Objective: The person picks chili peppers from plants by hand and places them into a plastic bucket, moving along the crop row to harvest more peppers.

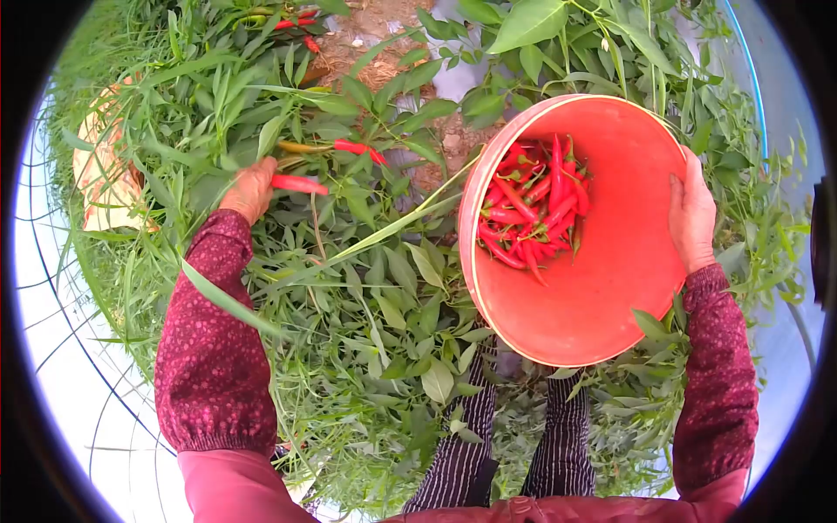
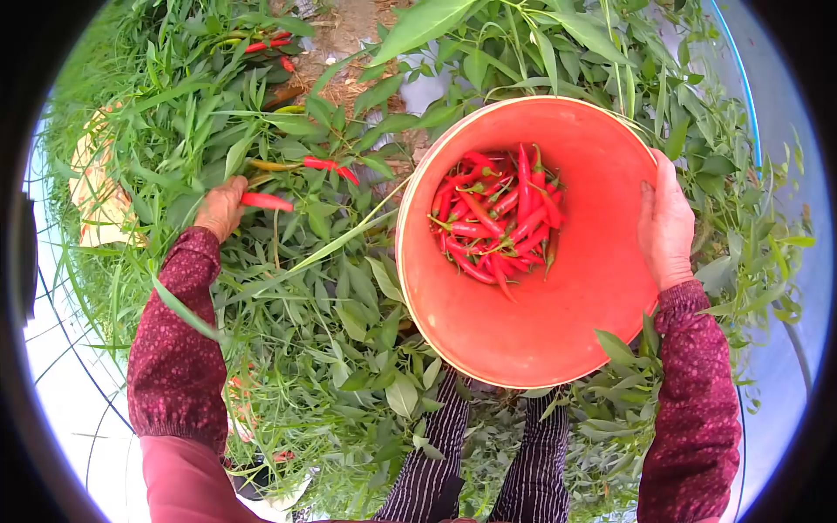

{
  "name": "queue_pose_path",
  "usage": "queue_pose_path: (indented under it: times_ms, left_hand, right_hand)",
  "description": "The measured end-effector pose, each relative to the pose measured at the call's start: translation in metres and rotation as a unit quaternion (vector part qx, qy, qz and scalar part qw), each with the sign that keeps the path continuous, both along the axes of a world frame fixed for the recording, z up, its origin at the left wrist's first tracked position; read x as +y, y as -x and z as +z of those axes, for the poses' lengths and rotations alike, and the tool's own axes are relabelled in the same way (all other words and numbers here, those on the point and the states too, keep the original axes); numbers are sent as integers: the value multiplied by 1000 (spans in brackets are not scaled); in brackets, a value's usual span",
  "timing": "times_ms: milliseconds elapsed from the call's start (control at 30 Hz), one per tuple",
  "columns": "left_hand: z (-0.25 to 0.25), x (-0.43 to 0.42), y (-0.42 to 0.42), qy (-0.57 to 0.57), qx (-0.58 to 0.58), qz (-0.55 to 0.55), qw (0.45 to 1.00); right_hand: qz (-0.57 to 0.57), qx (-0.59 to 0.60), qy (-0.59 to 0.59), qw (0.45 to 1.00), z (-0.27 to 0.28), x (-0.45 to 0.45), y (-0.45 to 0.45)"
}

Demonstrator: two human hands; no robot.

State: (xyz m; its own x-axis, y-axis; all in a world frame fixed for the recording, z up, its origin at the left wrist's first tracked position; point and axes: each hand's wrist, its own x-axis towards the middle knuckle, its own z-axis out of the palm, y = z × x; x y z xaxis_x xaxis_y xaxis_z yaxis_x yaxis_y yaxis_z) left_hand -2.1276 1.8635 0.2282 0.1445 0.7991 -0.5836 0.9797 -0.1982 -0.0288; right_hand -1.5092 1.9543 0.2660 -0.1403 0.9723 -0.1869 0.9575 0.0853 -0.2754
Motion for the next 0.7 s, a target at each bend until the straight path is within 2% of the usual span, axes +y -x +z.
queue_pose_path:
  times_ms: [33, 100, 133, 233, 300, 367, 400, 467, 533, 567, 667, 700]
  left_hand:
    - [5, 1, -1, 0, 2, -1, 1000]
    - [13, 2, -3, 129, 65, 44, 989]
    - [18, 2, -1, 129, 67, 42, 989]
    - [46, -3, 20, 49, 113, 36, 992]
    - [71, -7, 19, 40, 120, 46, 991]
    - [80, -10, -2, -9, 27, 13, 1000]
    - [75, -7, -16, -9, -30, 4, 1000]
    - [57, 11, -60, -54, -10, 26, 998]
    - [6, 34, -76, -98, -28, 105, 989]
    - [-17, 44, -82, -87, -16, 134, 987]
    - [-77, 58, -86, -34, -34, 119, 992]
    - [-94, 58, -86, -7, 26, 93, 995]
  right_hand:
    - [-1, 2, 0, 1000, 0, 0, 0]
    - [-10, 3, 16, 1000, 0, 0, -2]
    - [-12, 5, 17, 1000, -3, -3, -3]
    - [25, 10, -35, 999, -5, -7, -4]
    - [-26, -15, 46, 998, 7, 3, 0]
    - [-16, 10, 21, 1000, 11, 3, -1]
    - [-6, 35, 1, 999, 12, 2, -1]
    - [-7, 34, -2, 999, 11, -4, 2]
    - [-4, 20, -8, 1000, 4, -7, 1]
    - [-3, 12, -8, 1000, 0, -8, 1]
    - [-8, 37, 2, 999, -14, -7, 0]
    - [2, 39, -5, 999, -18, -6, -1]
